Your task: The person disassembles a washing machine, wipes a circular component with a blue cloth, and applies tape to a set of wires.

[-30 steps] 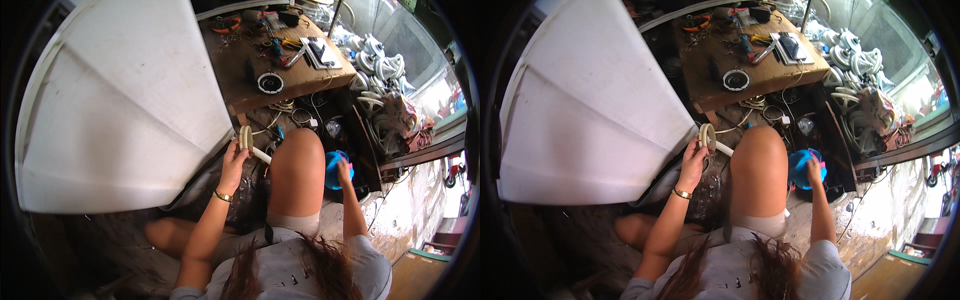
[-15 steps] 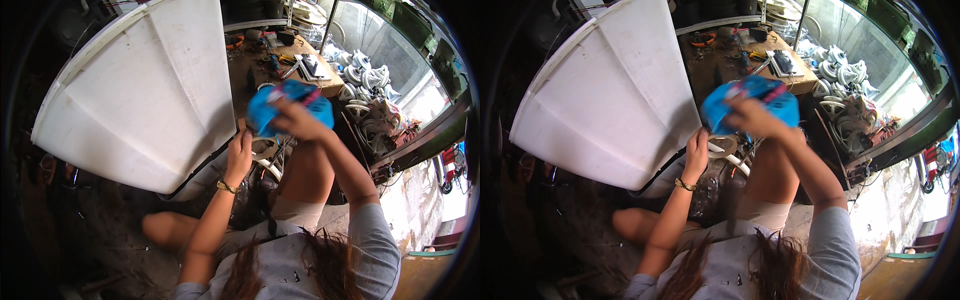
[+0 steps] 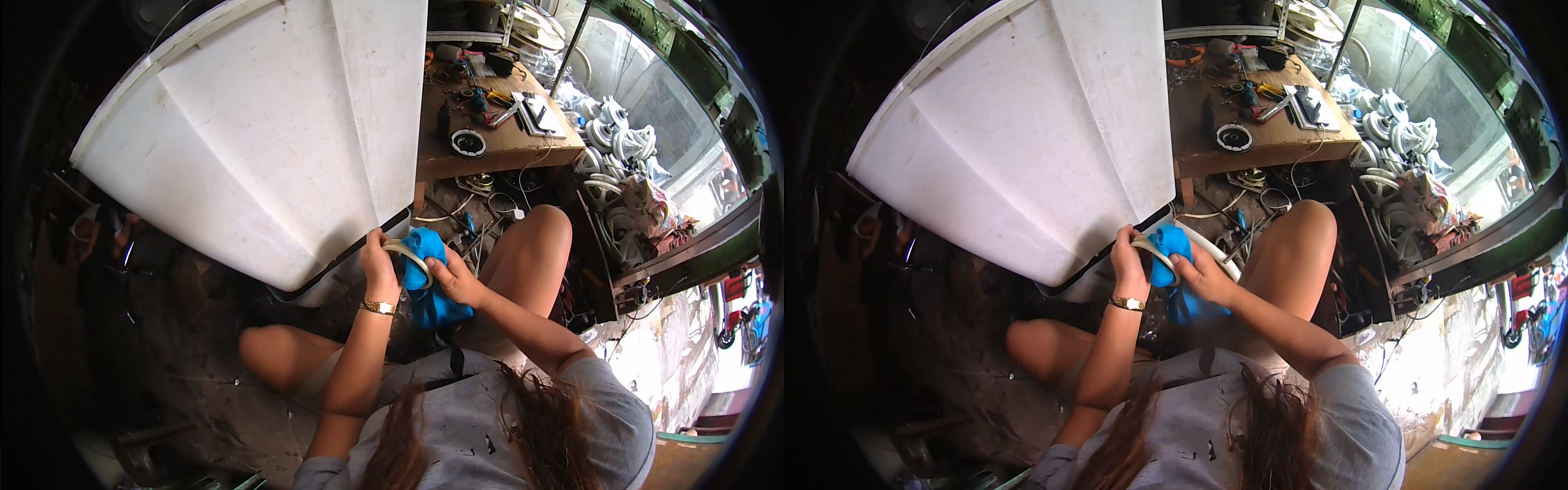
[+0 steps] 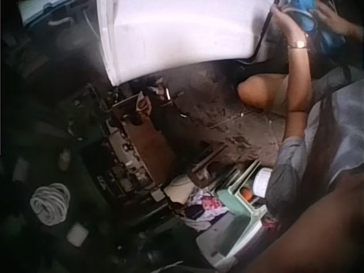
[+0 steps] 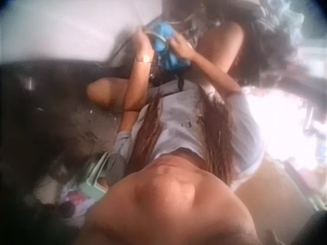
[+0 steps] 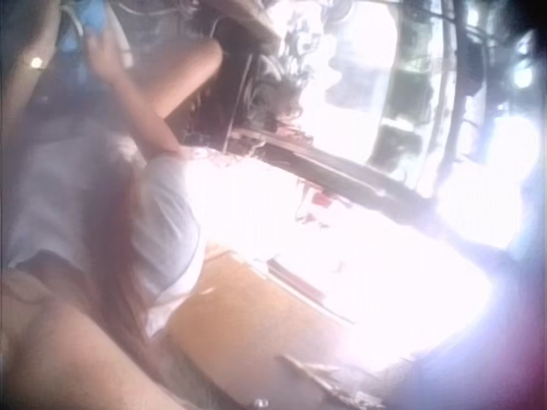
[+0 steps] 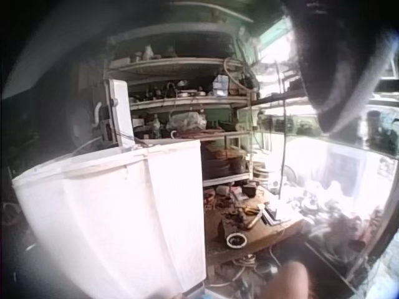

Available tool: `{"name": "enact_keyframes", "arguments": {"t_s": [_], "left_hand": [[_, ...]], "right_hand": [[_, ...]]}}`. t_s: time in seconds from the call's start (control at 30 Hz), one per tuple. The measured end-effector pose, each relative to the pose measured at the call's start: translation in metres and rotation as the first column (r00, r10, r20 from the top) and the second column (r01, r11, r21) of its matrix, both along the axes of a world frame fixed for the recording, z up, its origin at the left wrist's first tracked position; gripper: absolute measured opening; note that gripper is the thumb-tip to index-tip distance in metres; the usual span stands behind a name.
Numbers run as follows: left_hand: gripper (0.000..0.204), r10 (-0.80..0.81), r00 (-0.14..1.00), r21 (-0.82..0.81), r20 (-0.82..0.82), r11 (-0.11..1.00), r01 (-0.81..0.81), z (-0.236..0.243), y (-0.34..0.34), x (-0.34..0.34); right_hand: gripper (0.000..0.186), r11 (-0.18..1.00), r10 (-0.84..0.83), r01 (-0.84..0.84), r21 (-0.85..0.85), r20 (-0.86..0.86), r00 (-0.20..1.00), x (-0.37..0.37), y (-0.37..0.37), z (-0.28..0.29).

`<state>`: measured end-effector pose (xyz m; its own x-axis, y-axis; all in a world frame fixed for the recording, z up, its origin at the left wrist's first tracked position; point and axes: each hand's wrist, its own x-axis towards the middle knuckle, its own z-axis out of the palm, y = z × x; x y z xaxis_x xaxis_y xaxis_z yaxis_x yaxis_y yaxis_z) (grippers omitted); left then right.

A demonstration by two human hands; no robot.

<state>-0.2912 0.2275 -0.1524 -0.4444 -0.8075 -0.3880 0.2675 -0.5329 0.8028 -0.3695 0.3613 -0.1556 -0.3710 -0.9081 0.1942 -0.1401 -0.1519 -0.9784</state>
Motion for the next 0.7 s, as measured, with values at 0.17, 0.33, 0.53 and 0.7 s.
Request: {"name": "enact_keyframes", "arguments": {"t_s": [0.17, 0.33, 0.53, 0.7], "left_hand": [[0.041, -0.078, 0.987, -0.504, 0.141, 0.852, 0.14, -0.029, -0.015, 0.009], [0.045, 0.16, 0.884, -0.797, 0.44, 0.523, 0.302, 0.001, -0.013, 0.014], [0.046, -0.25, 0.967, -0.557, -0.04, 0.81, 0.186, -0.015, -0.038, 0.042], [0.054, -0.336, 0.922, -0.026, -0.191, 0.941, 0.337, -0.026, -0.018, 0.057]], "right_hand": [[0.034, 0.997, 0.029, -0.029, 0.071, 0.004, 1.0, 0.009, -0.017, 0.023], [0.051, 0.943, -0.065, -0.008, 0.332, 0.208, 0.976, -0.007, -0.061, -0.003], [0.046, 0.96, -0.193, -0.05, 0.276, 0.78, 0.595, 0.007, -0.077, 0.024], [0.044, 0.955, -0.295, 0.208, 0.214, 0.577, 0.762, 0.004, -0.083, 0.008]]}}
